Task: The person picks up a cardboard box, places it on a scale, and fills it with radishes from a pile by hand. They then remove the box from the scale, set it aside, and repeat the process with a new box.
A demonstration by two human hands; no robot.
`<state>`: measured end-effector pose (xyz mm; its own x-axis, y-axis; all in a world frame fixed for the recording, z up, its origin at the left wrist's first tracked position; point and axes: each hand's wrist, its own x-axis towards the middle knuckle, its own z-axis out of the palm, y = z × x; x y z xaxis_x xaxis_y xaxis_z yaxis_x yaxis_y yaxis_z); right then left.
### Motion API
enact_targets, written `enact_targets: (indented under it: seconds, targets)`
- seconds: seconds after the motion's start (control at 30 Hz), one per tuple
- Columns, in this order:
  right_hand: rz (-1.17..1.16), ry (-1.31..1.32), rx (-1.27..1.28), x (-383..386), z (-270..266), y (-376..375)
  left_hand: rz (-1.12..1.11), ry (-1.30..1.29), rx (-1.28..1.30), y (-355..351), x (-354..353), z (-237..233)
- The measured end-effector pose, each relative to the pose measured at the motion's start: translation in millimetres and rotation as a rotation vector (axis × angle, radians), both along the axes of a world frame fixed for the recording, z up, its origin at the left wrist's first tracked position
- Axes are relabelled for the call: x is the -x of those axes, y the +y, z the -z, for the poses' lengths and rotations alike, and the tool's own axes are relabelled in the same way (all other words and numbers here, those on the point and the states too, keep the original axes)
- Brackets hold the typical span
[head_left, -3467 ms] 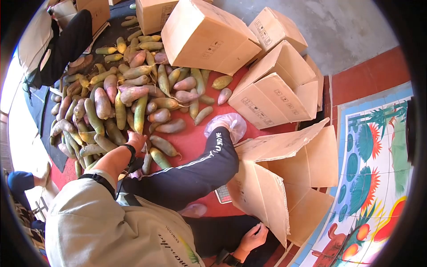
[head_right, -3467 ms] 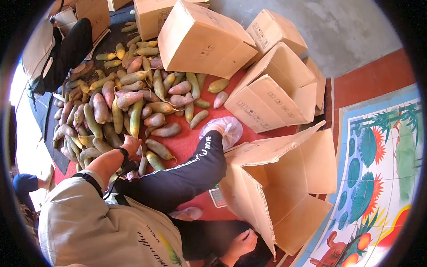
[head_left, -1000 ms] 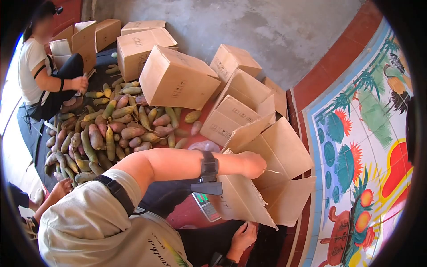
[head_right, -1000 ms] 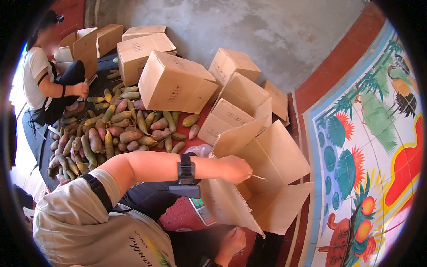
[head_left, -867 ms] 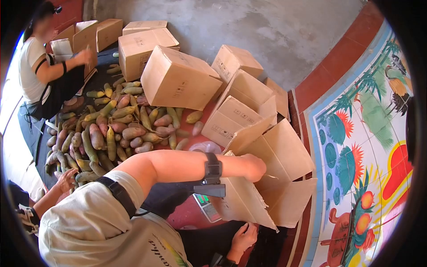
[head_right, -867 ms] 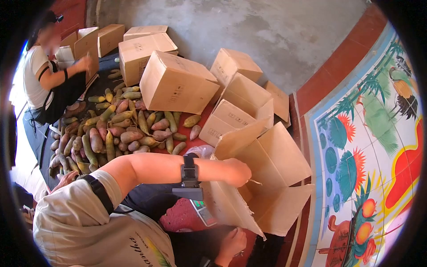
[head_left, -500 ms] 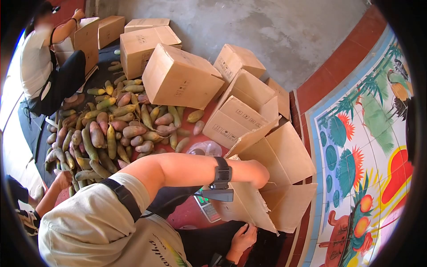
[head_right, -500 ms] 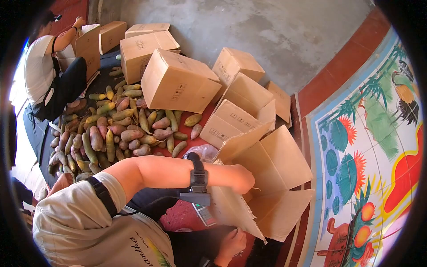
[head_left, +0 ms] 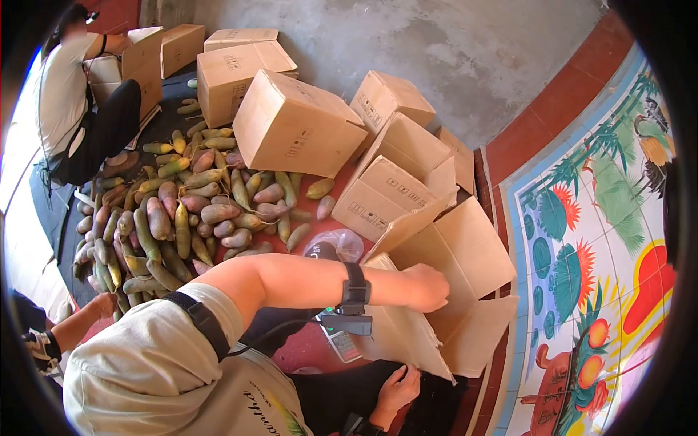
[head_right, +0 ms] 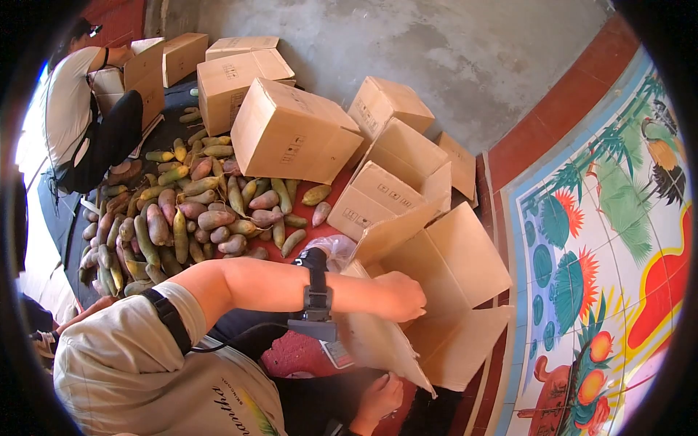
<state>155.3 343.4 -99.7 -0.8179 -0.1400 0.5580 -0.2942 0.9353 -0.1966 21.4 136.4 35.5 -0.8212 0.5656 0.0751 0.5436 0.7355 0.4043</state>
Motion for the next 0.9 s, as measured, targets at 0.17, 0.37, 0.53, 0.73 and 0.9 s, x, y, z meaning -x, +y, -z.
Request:
enact_targets:
  seconds: [0.17, 0.37, 0.53, 0.73, 0.9]
  targets:
    - [-0.025, -0.005, 0.02, 0, 1, 3, 0.052, 0.217, -0.142, 6, -7, 5]
    - [0.001, -0.009, 0.016, -2, 0, 4, 0.175, 0.509, -0.136, 7, -12, 14]
    - [-0.001, -0.01, -0.001, -1, 1, 6, 0.199, 0.615, -0.178, -3, -24, 18]
    - [-0.003, 0.001, -0.008, -1, 6, 9, 0.227, 0.775, -0.511, -48, -41, 17]
    - [-0.012, 0.004, 0.01, -3, 2, 6, -0.109, 0.748, -0.498, -123, -58, 49]
